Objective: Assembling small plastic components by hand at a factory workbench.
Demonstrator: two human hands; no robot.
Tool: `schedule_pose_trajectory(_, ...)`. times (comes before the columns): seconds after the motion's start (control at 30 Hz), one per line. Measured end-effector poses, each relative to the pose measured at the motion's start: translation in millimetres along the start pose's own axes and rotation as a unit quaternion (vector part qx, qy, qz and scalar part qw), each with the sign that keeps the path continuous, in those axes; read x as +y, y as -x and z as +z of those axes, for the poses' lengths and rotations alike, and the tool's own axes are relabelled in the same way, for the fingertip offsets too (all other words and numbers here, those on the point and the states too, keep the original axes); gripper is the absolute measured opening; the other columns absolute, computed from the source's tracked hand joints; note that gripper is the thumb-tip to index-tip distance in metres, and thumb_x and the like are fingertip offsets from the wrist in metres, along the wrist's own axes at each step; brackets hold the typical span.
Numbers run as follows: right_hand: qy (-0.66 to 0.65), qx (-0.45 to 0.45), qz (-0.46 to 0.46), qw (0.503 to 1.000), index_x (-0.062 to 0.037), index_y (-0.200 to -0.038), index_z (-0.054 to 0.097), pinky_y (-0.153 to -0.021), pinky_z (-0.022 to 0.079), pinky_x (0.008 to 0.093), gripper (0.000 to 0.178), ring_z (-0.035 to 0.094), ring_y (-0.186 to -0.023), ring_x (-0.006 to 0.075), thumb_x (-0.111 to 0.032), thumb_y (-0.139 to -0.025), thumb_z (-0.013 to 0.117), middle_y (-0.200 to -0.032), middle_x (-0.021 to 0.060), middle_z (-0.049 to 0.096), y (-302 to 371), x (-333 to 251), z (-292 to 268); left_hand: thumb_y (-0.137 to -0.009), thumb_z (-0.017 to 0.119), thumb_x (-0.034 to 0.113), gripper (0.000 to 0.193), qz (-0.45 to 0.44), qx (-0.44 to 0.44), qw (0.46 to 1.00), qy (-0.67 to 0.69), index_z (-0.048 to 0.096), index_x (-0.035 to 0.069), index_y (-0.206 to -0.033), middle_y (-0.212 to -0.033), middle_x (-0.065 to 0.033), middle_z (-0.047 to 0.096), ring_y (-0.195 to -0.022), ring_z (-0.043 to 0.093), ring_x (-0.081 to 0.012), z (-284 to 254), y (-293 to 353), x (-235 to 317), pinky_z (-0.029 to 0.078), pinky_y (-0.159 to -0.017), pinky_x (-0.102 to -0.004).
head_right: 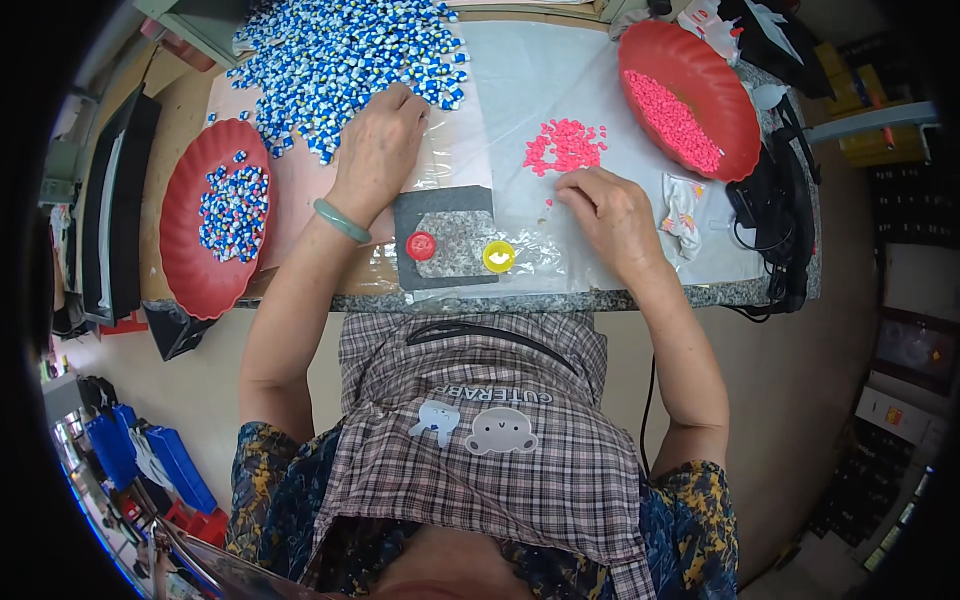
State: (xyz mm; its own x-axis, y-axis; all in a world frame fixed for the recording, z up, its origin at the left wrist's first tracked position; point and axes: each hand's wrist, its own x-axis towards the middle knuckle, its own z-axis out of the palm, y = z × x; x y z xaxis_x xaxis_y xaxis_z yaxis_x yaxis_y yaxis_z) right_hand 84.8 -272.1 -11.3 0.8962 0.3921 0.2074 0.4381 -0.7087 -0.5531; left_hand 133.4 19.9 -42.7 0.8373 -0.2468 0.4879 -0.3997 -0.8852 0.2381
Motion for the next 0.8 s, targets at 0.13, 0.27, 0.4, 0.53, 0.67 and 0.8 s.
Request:
schedule_pose_trajectory(0.13,0.024,-0.020,-0.083,0.996,-0.0012,-0.099,0.072,-0.069,0.053,0.0343,0.012,0.068,-0.078,0.0257,-0.001,-0.087,0.070,-0.092,0.0103,0.067,0.1,-0.8,-5.2,-0.086,0.064,0.005,0.006,0.009,0.001,1.000,0.011,0.066,0.003,-0.092,-0.093,-0.0128,0.062,-0.092,0.064,-0.0317,3.7,1.2,-2.0,0.053,-0.077,-0.0436)
schedule_pose_trajectory(0.27,0.030,-0.042,-0.115,0.992,-0.0019,-0.099,0.071,-0.070,0.054,0.0346,0.013,0.068,-0.080,0.0254,0.002,-0.086,0.069,-0.095,0.0094,0.066,-2.6,2.1,-2.2,-0.086,0.063,0.004,0.008,0.025,0.019,0.999,0.030,0.065,0.003,-0.094,-0.095,-0.0138,0.063,-0.091,0.064,-0.0333,3.8,3.8,-5.4,0.054,-0.078,-0.0438)
schedule_pose_trajectory(0.4,0.070,-0.067,-0.155,0.983,-0.0034,-0.093,0.068,-0.066,0.055,0.0371,0.013,0.069,-0.078,0.0264,0.000,-0.081,0.072,-0.091,0.0084,0.065,-6.5,4.0,-5.5,-0.088,0.063,0.002,0.012,-0.044,-0.020,0.997,0.067,0.065,0.003,-0.100,-0.097,-0.0150,0.064,-0.089,0.065,-0.0360,-7.7,7.5,-0.8,0.054,-0.077,-0.0443)
schedule_pose_trajectory(0.53,0.102,-0.073,-0.101,0.987,-0.0020,-0.089,0.064,-0.064,0.056,0.0353,0.012,0.070,-0.074,0.0258,0.002,-0.081,0.072,-0.089,0.0079,0.066,-3.3,1.2,-3.4,-0.087,0.066,0.001,0.016,-0.056,0.017,0.989,0.138,0.066,0.002,-0.102,-0.097,-0.0149,0.064,-0.085,0.065,-0.0345,-25.2,16.7,3.5,0.055,-0.073,-0.0409)
schedule_pose_trajectory(0.67,0.047,-0.061,-0.072,0.994,-0.0019,-0.093,0.064,-0.065,0.055,0.0342,0.012,0.069,-0.075,0.0245,0.002,-0.083,0.072,-0.090,0.0085,0.066,0.2,-0.5,-4.3,-0.088,0.069,0.000,0.017,-0.102,-0.005,0.958,0.269,0.069,0.000,-0.106,-0.104,-0.0112,0.067,-0.086,0.067,-0.0225,-43.2,33.2,7.2,0.055,-0.075,-0.0308)
schedule_pose_trajectory(0.8,0.027,-0.070,-0.056,0.996,-0.0007,-0.096,0.065,-0.066,0.055,0.0338,0.014,0.069,-0.076,0.0238,0.002,-0.085,0.071,-0.090,0.0095,0.066,2.1,-3.1,-6.7,-0.094,0.067,0.001,0.017,-0.189,-0.033,0.892,0.409,0.071,-0.002,-0.110,-0.110,-0.0088,0.068,-0.089,0.066,-0.0133,-58.9,49.1,17.7,0.054,-0.079,-0.0251)
